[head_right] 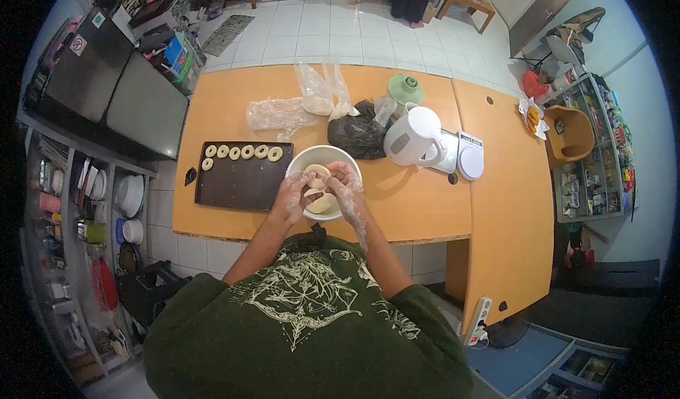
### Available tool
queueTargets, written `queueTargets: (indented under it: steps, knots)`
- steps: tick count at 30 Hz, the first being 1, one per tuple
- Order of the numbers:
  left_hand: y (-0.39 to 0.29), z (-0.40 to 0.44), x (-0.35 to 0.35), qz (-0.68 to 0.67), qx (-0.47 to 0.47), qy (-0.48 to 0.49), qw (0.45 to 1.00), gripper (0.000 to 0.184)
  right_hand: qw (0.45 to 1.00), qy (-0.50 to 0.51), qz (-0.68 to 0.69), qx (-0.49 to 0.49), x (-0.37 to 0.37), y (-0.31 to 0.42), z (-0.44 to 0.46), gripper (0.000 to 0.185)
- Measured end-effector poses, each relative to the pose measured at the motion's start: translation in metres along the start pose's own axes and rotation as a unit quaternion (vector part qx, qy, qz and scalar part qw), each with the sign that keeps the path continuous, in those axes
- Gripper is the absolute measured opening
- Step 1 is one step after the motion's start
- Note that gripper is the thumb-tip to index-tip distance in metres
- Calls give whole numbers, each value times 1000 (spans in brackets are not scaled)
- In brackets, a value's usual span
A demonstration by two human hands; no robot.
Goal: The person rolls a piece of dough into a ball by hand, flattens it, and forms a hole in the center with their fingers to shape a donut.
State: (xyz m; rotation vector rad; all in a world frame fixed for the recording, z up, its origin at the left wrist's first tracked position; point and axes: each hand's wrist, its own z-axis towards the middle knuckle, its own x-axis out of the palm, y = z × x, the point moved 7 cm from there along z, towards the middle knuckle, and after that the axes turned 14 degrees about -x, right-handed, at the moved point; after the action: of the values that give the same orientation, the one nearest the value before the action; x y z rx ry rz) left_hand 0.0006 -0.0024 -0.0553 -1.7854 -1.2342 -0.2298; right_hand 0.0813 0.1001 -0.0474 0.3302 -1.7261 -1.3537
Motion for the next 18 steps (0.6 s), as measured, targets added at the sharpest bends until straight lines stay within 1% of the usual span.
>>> queueTargets:
  steps: [1, 2, 3, 4, 5, 7, 8, 10, 11, 13, 14, 15, 16, 17, 18]
  knots:
    - [3, 1, 1, -50, -23, 34, 998, 23, 1000, 0, 0, 0, 2, 1, -1, 22]
    - [5, 3, -3, -50, -22, 34, 998, 23, 997, -20, 67, 14, 3, 0, -2, 21]
    - [10, 6, -2, -84, -50, 86, 991, 23, 990, -41, 133, 28, 4, -1, -3, 20]
    - [13, 7, 2, -118, -77, 137, 980, 24, 990, -41, 133, 27, 1, -3, -3, 20]
    - [14, 8, 1, -118, -77, 137, 980, 24, 987, -28, 157, 35, -1, -7, -2, 19]
    - [17, 9, 4, -115, -107, 174, 972, 25, 982, -15, 182, 43, -4, -12, -2, 18]
    - [17, 9, 4, -115, -108, 173, 972, 25, 982, -8, 179, 51, -6, -14, -2, 18]
    - [13, 10, 5, -41, -71, 148, 986, 25, 983, -1, 175, 60, -4, -13, -2, 18]
    - [13, 9, 8, -41, -72, 149, 985, 25, 983, 4, 168, 73, 0, -10, -3, 18]
    - [6, 9, 9, 91, -25, 85, 992, 24, 983, 9, 161, 85, 0, -12, -3, 19]
    - [9, 12, 7, 92, -26, 86, 992, 24, 986, 11, 155, 68, -4, -15, -1, 21]
    - [11, 16, 1, 107, -1, 71, 992, 27, 988, 13, 148, 52, -8, -16, 1, 23]
    - [11, 18, -3, 122, 24, 56, 991, 30, 987, 13, 149, 52, -5, -12, 2, 23]
    - [14, 20, -6, 122, 24, 56, 991, 30, 987, 12, 145, 62, -2, -8, 1, 21]
    - [19, 21, -8, 44, 2, 87, 995, 29, 987, 11, 140, 72, 0, -5, 0, 20]
